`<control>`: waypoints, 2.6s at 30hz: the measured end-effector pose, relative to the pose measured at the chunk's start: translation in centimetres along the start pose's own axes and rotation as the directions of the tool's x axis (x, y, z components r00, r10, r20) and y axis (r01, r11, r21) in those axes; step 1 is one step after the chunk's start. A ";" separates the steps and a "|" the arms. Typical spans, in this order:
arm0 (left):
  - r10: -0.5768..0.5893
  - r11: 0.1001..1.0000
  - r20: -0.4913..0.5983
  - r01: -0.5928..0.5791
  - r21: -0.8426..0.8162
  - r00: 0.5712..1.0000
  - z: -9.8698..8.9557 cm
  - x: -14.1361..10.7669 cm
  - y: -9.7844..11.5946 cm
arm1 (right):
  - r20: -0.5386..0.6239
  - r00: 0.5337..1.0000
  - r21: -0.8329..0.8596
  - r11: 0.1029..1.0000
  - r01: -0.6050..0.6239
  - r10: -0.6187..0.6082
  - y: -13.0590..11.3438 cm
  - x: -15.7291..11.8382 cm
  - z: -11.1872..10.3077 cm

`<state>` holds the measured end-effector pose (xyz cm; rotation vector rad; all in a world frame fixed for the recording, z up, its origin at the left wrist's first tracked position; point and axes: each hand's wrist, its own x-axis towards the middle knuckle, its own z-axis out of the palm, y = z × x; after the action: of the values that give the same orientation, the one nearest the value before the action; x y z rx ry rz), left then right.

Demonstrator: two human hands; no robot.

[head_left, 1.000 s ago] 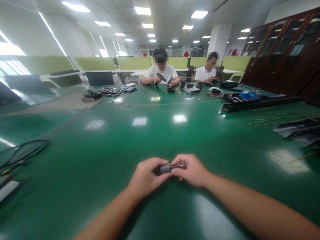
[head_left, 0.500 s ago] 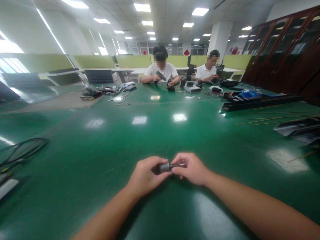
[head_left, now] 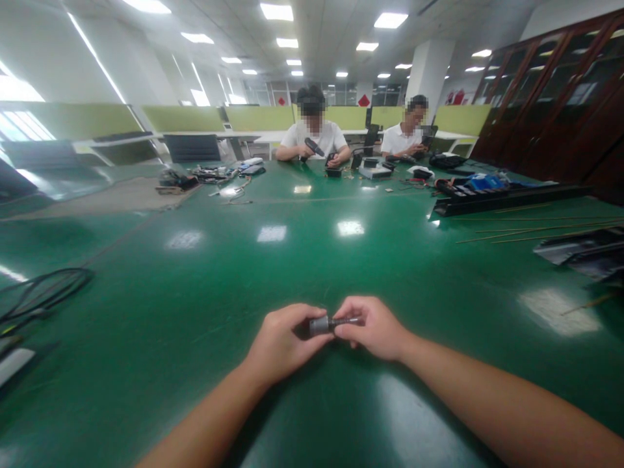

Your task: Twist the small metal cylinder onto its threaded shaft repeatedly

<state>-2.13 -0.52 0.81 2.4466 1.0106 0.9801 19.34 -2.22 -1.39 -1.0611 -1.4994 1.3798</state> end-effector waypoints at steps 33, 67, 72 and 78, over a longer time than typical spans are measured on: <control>0.072 0.997 -0.036 -0.073 -0.016 0.997 -0.1 0.1 -0.1 | -0.045 0.997 0.020 0.998 0.065 -0.064 -0.2 -0.5 0.3; 0.022 1.000 -0.079 -0.021 0.020 0.997 -0.7 0.1 0.0 | -0.141 0.987 -0.026 0.997 0.079 -0.081 -0.2 -0.5 0.1; 0.018 1.000 -0.078 -0.017 0.019 0.997 -0.8 0.1 -0.1 | -0.148 0.985 -0.023 0.996 0.086 -0.089 -0.1 -0.5 0.2; 0.022 1.000 -0.101 -0.020 0.019 0.995 -0.8 0.1 -0.3 | -0.160 0.984 0.012 0.996 0.084 -0.081 -0.2 -0.5 0.2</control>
<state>-2.80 -0.21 1.22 2.4479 1.0323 1.1169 19.30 -2.78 -1.20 -1.0606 -1.3952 1.2198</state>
